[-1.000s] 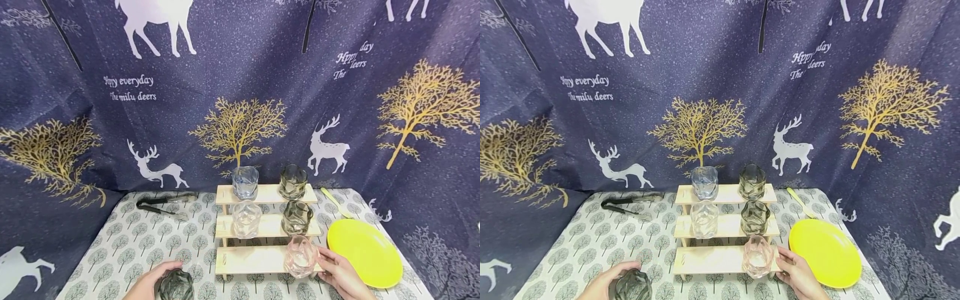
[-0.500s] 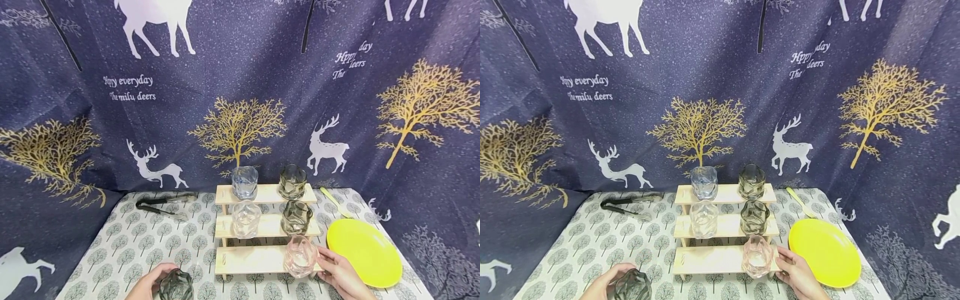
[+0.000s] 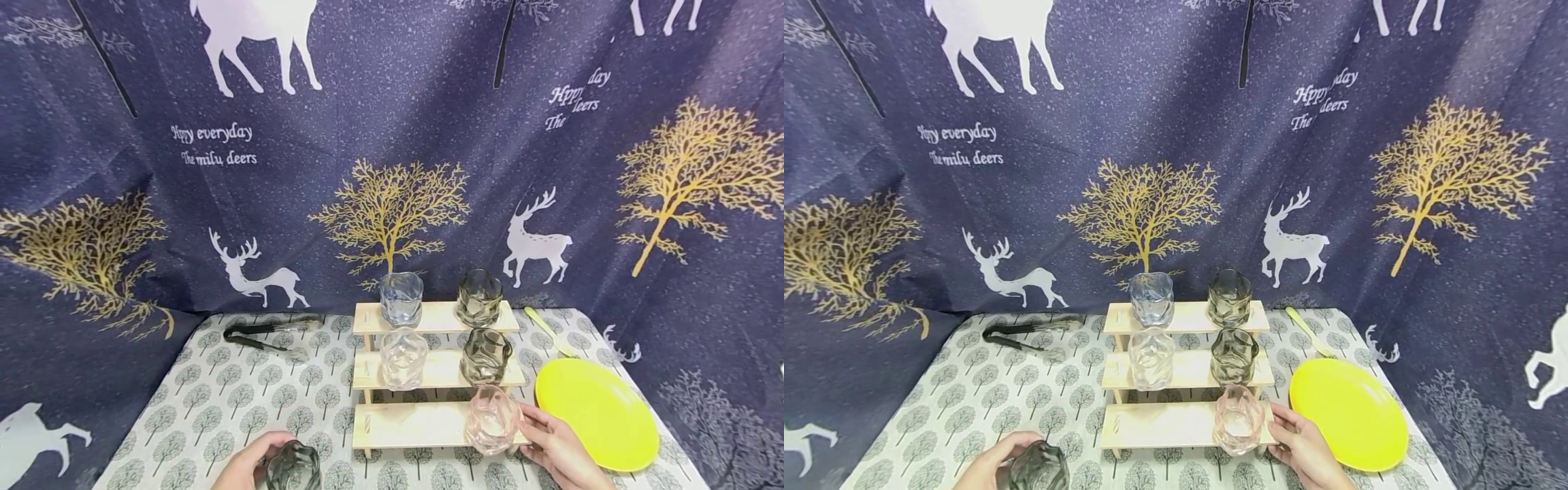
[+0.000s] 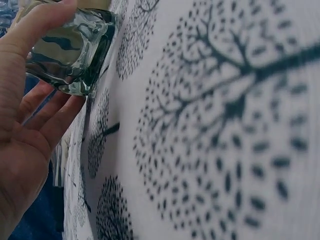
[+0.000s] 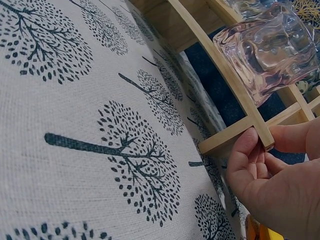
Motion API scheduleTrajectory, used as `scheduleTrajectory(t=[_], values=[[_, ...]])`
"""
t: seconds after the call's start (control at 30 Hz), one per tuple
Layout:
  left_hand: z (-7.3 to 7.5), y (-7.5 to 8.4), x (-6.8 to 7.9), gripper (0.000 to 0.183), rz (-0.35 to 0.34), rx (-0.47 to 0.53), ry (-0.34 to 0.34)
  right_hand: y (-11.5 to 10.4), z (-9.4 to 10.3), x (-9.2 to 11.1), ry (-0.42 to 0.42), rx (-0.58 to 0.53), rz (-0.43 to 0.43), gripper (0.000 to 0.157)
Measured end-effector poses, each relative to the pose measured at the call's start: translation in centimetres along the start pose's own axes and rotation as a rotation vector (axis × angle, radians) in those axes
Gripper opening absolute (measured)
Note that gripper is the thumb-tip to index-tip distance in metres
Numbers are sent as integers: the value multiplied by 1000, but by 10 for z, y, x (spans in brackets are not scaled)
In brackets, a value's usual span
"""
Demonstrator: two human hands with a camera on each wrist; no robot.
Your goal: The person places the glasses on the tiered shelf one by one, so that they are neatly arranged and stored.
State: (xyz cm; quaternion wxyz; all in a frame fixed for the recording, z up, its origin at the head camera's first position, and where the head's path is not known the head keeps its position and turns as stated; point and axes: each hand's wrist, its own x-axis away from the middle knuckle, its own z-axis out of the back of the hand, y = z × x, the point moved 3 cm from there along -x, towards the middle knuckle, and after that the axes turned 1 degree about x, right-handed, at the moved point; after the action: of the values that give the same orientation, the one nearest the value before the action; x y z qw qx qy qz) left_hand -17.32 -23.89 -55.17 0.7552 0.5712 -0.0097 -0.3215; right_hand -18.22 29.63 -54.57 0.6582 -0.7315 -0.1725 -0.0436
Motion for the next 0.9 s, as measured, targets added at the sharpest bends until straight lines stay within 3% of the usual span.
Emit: scheduleTrajectory(t=[0.23, 0.57, 0.77, 0.9], values=[[-10, 8, -8, 85, -54, -20, 29, -1, -1, 0, 27, 5, -19, 69], [-24, 37, -32, 88, -93, -136, 54, 0, -1, 0, 18, 16, -7, 66], [-40, 54, -47, 92, -71, -169, 72, -1, -1, 1, -2, 22, 21, 66], [-54, 61, -59, 92, -23, -217, 122, -1, -1, 1, 5, 16, 21, 65]])
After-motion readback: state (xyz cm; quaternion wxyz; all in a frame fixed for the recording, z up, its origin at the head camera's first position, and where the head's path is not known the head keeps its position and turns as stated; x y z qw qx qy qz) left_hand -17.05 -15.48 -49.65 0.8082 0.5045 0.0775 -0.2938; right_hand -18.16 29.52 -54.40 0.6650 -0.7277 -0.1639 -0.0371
